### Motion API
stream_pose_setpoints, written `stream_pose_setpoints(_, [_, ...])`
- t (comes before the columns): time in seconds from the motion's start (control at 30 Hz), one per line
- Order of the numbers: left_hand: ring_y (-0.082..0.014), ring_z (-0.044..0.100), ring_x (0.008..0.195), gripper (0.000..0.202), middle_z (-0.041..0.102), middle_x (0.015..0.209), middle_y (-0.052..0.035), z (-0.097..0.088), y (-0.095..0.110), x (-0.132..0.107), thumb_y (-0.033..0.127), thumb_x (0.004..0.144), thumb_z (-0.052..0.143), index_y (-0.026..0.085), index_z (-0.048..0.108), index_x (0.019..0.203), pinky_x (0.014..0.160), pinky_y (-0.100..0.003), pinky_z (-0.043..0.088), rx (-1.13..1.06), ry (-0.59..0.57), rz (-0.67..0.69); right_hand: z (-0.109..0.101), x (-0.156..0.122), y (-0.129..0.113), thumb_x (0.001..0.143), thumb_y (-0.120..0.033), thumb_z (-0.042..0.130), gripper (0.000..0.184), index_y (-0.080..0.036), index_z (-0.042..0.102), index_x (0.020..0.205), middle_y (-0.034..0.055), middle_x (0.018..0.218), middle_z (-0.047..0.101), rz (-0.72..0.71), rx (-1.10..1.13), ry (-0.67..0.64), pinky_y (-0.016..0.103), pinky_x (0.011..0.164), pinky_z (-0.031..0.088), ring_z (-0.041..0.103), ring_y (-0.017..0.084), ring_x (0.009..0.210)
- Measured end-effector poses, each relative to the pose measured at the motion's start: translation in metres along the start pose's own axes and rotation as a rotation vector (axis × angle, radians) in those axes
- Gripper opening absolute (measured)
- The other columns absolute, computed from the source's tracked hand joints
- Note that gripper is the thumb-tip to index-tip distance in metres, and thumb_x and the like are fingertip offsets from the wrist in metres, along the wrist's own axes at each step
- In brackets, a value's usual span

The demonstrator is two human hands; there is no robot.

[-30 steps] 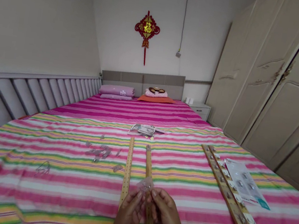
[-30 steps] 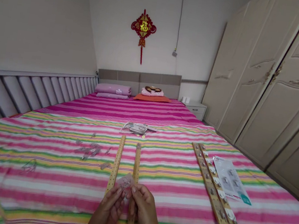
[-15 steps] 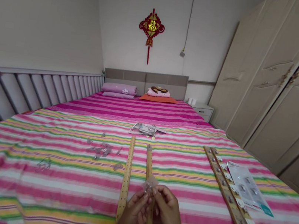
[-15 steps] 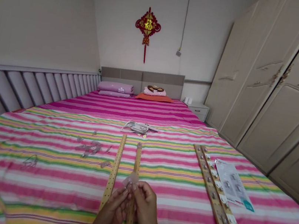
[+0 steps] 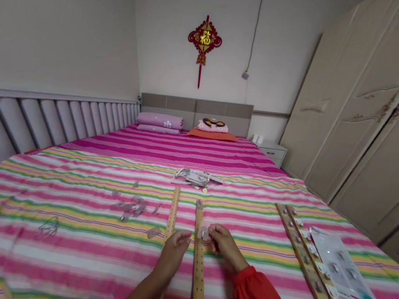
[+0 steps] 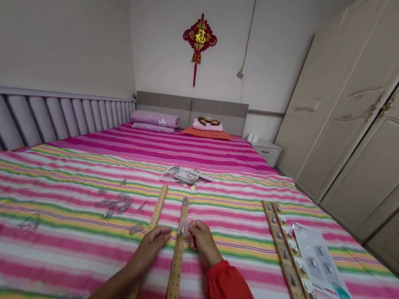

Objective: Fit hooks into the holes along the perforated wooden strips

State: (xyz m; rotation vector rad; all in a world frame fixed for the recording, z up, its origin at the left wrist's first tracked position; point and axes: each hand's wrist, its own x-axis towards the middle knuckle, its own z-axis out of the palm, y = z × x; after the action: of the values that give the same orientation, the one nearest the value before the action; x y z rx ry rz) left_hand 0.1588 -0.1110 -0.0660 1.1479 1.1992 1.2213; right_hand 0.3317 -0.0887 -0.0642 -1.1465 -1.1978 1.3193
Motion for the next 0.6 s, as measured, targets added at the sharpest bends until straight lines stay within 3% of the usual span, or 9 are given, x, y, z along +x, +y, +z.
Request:
stream_pose_setpoints(0.13, [-0.0257,0.064,0.1,0.027,0.071,0.1,-0.0132,0.006,-0.011,0.028,0.023,0.068,0.057,0.012,0.067,0.091,0.095,-0.039,0.046,0.173,-0.052,0.02,-0.006,0.032,0.01,0.067,-0.049,0.057,0.031,-0.023,0.045,0.056,-0.0099,0.033,0.039,0.043,-0.015,-0.015,0.02,0.034,0.019,0.03,0.006,0.027])
stream_pose_setpoints(0.4, [-0.0196,0.055,0.114,0.045,0.063,0.118,-0.0111,0.008,-0.016,0.057,0.013,0.079,0.039,0.012,0.061,0.118,0.105,-0.031,0.037,0.65,-0.109,0.197,-0.01,0.074,0.021,0.07,-0.04,0.055,0.027,-0.023,0.039,0.056,-0.0106,0.035,0.037,0.089,-0.046,-0.028,0.021,0.034,0.01,0.022,0.004,0.027])
stream_pose_setpoints(0.6, [-0.0207,0.051,0.118,0.057,0.06,0.122,-0.0138,0.012,-0.007,0.065,0.005,0.08,0.035,0.01,0.049,0.135,0.104,-0.029,0.036,0.895,-0.227,0.138,-0.008,0.091,0.024,0.07,-0.036,0.055,0.025,-0.024,0.036,0.058,-0.0124,0.033,0.032,0.126,-0.061,-0.021,0.022,0.036,0.009,0.019,0.004,0.028])
